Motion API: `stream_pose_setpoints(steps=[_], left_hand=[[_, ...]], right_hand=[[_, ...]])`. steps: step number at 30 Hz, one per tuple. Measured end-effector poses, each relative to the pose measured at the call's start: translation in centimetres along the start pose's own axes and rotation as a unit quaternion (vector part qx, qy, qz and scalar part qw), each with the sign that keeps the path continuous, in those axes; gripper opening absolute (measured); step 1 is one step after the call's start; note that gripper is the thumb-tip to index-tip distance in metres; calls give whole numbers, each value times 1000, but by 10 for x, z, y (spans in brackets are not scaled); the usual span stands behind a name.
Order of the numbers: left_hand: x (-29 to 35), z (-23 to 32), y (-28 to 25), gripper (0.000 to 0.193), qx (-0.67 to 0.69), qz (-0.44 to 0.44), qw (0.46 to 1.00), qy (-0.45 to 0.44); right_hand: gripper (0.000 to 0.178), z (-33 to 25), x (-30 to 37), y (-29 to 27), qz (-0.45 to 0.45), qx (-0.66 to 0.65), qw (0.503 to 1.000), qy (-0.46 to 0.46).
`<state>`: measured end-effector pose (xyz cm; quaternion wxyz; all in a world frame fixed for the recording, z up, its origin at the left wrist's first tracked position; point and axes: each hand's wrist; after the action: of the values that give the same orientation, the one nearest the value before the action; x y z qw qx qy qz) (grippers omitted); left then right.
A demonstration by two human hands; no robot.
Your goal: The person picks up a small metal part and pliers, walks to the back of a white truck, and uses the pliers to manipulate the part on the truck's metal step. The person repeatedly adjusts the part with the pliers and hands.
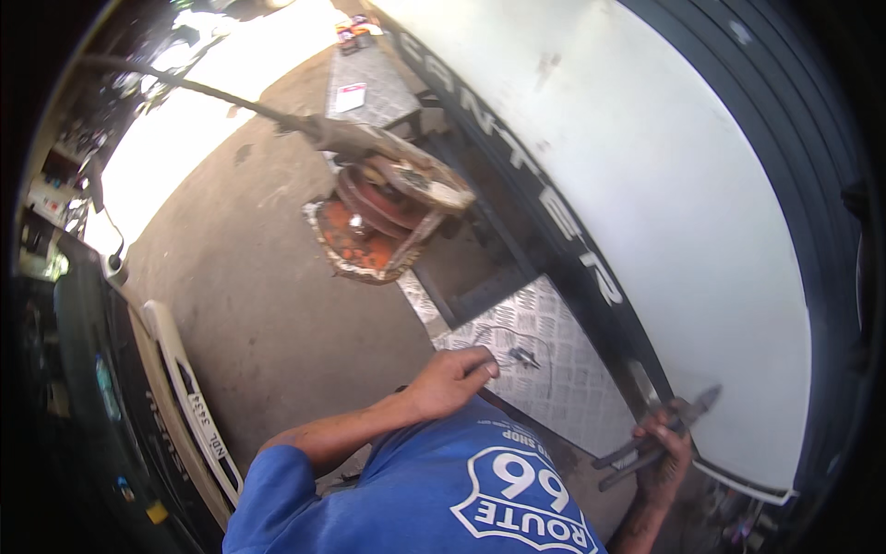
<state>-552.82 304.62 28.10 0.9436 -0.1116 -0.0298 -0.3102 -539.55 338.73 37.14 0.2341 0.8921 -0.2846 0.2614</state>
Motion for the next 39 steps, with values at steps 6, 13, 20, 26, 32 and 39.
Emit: stream_pose_setpoints(steps=[6,13,20,26,32,39], left_hand=[[-20,2,15,21,33,0,999,-41],[-42,5,29,16,-10,16,1000,13],[-51,41,42,13,-49,-21,995,79],[-60,54,71,10,-79,-55,975,200],[-69,48,85,9,-111,-84,959,249],[-68,49,91,10,-107,-71,961,247]], right_hand=[[81,82,-10,16,-154,-82,965,195],[73,50,-32,2,-252,176,904,298],[70,43,-42,2,-282,142,931,181],[67,45,-38,16,-279,105,938,179],[66,44,-34,19,-264,137,940,169],[60,52,-33,22,-243,145,947,150]])
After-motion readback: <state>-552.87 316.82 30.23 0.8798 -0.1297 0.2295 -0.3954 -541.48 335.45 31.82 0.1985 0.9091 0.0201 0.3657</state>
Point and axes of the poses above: each hand's wrist, its own x-axis away from the middle knuckle, its own y-axis out of the palm, z = x × y, and after that the axes turned 11 degrees about y, right-handed
